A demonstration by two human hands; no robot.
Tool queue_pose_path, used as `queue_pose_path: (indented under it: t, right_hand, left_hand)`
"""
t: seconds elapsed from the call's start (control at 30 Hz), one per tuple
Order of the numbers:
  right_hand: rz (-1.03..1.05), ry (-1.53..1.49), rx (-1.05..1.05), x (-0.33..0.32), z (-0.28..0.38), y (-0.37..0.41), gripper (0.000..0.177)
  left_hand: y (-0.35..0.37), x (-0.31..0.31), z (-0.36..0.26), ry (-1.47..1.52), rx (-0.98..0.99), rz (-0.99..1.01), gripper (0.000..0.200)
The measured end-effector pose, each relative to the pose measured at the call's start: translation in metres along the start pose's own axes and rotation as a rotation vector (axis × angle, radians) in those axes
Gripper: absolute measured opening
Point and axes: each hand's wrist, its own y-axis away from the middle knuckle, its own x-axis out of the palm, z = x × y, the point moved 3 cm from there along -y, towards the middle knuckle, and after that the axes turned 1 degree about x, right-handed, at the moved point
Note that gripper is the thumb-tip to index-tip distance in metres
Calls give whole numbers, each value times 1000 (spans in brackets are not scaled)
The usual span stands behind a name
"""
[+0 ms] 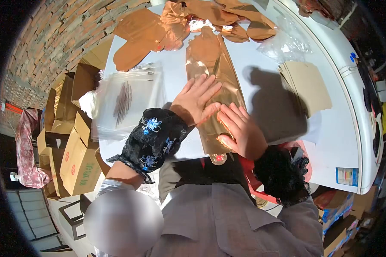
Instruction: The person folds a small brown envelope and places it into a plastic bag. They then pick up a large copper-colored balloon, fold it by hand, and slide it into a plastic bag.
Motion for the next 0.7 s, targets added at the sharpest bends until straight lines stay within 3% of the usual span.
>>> queue_pose_path:
  t: [0.23,0.37,0.6,0.67,0.7]
  right_hand:
    - [149,-25,-96,-47,-20,-39,69]
    - [191,-83,-182,-25,-74,-80,70]
    - [23,241,-262,2,-161,-145,65]
    - [-112,275,-329,-4,-152,-163,61]
    - [-78,188,-375,-5,-138,-171,62]
  left_hand:
    - [0,-5,-4,20,2,-12,63]
    - [-3,-7,-2,39,-13,13,63]
    - [-2,-10,-5,118,-62,46,65]
    - [-1,-8,-6,127,-79,48,66]
    - [-1,-6,-5,136,-89,48,66]
